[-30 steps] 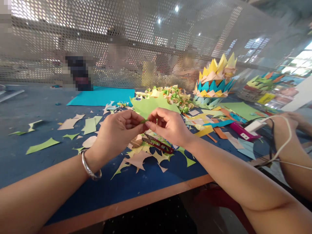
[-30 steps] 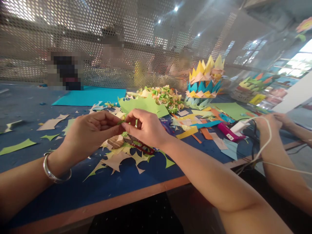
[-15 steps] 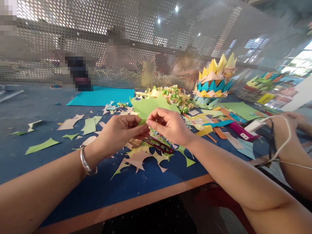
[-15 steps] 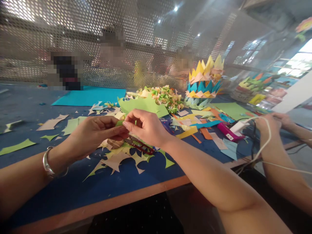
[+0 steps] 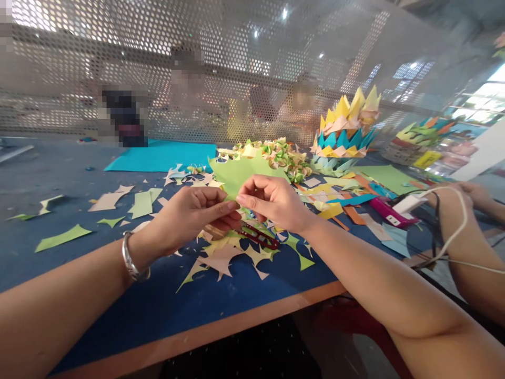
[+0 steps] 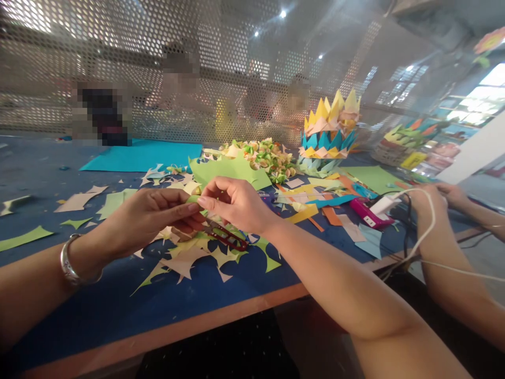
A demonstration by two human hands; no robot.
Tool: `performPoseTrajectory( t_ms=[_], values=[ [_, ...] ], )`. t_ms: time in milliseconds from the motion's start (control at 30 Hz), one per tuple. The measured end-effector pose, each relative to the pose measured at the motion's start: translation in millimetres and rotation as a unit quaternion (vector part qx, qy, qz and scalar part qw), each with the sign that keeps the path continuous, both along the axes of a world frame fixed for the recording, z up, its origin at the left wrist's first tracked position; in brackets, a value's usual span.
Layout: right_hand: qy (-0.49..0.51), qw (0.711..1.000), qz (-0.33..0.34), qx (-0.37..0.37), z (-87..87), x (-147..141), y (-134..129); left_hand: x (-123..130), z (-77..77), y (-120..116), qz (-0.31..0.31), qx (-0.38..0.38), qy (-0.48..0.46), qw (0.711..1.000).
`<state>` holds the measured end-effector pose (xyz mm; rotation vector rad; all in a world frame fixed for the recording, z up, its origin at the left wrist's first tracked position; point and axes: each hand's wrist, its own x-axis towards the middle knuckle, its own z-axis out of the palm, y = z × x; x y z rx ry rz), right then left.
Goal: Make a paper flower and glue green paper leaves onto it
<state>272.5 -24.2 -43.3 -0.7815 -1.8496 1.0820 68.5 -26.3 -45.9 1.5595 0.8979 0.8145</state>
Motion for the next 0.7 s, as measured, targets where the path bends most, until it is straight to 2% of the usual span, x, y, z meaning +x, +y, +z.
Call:
performPoseTrajectory(
  t_ms=[167, 367, 500, 700],
  values=[
    [-0.010, 1.000, 0.010, -0.012, 1.4, 1, -1, 0, 4.8, -2, 0.004, 0.046, 0.036, 0.998],
    [-0.009, 1.000, 0.017, -0.002, 4.2, 2, -3, -3, 9.7, 0, -0.045, 0.085, 0.058, 0.994],
    [-0.008, 0.999, 0.031, -0.004, -0.4, 1, 0, -9, 9.5, 4, -0.028, 0.119, 0.107, 0.987],
    [-0.023, 0.999, 0.041, -0.010, -5.6, -3, 4, -14, 11.1, 2, -0.004, 0.202, 0.197, 0.959]
  ],
)
